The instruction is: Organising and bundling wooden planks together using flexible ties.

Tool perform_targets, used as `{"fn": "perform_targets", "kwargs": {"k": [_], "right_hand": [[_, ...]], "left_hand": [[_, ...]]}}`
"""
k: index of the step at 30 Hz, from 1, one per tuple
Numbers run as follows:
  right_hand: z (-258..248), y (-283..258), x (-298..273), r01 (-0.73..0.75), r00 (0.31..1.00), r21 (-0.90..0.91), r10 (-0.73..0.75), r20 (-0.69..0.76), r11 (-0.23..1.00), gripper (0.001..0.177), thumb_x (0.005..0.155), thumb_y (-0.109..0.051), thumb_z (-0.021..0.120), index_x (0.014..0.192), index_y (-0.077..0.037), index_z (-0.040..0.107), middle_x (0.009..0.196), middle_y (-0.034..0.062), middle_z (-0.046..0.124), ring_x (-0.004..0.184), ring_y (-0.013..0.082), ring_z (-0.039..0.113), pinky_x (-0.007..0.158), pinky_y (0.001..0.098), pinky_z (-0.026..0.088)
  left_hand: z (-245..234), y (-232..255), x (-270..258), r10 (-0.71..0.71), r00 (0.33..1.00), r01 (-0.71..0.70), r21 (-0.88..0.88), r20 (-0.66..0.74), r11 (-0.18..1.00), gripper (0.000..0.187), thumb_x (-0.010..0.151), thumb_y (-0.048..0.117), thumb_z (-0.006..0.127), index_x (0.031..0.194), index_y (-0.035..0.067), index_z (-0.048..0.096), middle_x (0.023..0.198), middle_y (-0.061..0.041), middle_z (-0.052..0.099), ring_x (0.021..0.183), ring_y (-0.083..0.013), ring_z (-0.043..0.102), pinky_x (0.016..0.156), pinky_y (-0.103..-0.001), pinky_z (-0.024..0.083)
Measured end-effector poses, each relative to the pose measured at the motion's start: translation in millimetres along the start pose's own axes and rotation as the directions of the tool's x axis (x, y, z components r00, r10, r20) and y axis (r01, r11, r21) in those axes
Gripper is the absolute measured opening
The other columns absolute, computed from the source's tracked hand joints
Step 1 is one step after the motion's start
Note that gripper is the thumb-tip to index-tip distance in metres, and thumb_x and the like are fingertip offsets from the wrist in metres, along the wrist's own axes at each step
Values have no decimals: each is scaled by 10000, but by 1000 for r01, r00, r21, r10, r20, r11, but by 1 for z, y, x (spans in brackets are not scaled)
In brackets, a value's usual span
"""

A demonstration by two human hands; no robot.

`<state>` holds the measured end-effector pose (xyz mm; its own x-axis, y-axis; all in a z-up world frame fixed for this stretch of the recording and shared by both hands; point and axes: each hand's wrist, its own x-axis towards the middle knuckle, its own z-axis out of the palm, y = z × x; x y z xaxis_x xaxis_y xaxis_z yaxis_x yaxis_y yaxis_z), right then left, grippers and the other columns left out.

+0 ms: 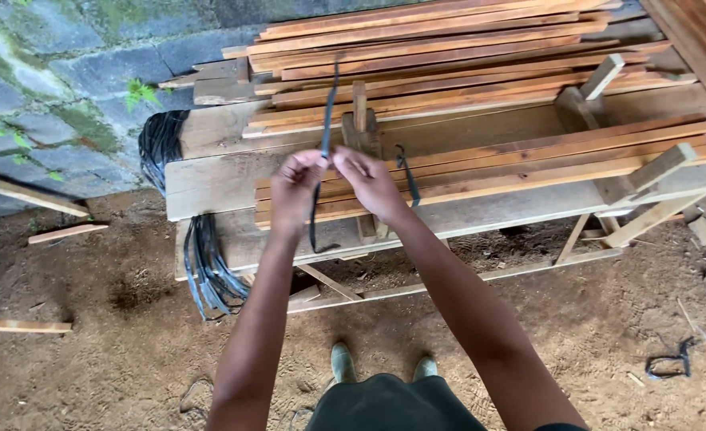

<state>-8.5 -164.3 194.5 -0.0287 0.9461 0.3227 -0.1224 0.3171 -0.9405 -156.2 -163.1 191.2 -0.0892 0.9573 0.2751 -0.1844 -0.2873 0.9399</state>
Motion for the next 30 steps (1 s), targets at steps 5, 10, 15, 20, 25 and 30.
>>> {"fn": "perform_targets", "kwargs": {"k": [5, 10, 15, 20, 25, 30], "right_hand": [[-34, -27, 3, 7, 1000, -76, -9, -26, 997, 171, 1047, -137, 624, 1080, -57, 772, 891, 126, 782, 805, 111, 674, 747, 295, 605], [-80, -51, -7, -45, 995, -114, 54, 80, 993, 226, 1076, -172, 567, 963, -96, 747, 729, 57, 725, 590, 94, 653, 591, 217, 563], [-124, -88, -21, 155, 915, -331, -9, 404, 931, 225, 1058, -68, 532, 897, -81, 689, 691, 43, 659, 641, 104, 504, 588, 271, 441], [-206, -86, -22, 169, 921, -524, 55, 386, 835, 186, 1081, -126, 548, 997, -50, 695, 679, 90, 635, 661, 168, 507, 645, 346, 457], [-275, -122, -33, 159, 943, -692, 100, 318, 704, 149, 1066, -121, 583, 1063, -43, 710, 682, 150, 647, 631, 228, 521, 642, 396, 460], [-348, -115, -31, 131, 946, -769, 155, 287, 626, 175, 1061, -173, 614, 1103, -23, 694, 908, 243, 750, 848, 455, 703, 829, 532, 527]], "left_hand": [[45, -9, -26, -36, 998, 33, 50, 52, 998, 216, 943, 95, 793, 1141, 48, 722, 939, -77, 730, 849, -120, 672, 811, -294, 575], [68, -8, -28, 72, 997, -77, 166, 35, 983, 235, 988, 175, 764, 1180, 52, 705, 884, -71, 691, 764, -114, 632, 716, -275, 542], [113, 4, -18, 270, 927, -345, 310, 262, 886, 247, 1082, 280, 611, 1193, 118, 760, 864, -119, 603, 810, -259, 618, 773, -385, 515], [116, -15, -9, 160, 983, -176, 225, 87, 958, 295, 1111, 300, 551, 1077, 125, 785, 835, -43, 647, 825, -135, 562, 847, -304, 475], [125, -7, -7, 6, 995, 2, 78, -99, 997, 325, 1091, 312, 582, 1082, 51, 775, 786, 2, 602, 715, -70, 572, 709, -190, 489], [131, -1, -9, -62, 971, 46, -74, -232, 996, 322, 1067, 312, 608, 1080, 22, 748, 792, -37, 713, 666, -54, 689, 705, -169, 608]]}}
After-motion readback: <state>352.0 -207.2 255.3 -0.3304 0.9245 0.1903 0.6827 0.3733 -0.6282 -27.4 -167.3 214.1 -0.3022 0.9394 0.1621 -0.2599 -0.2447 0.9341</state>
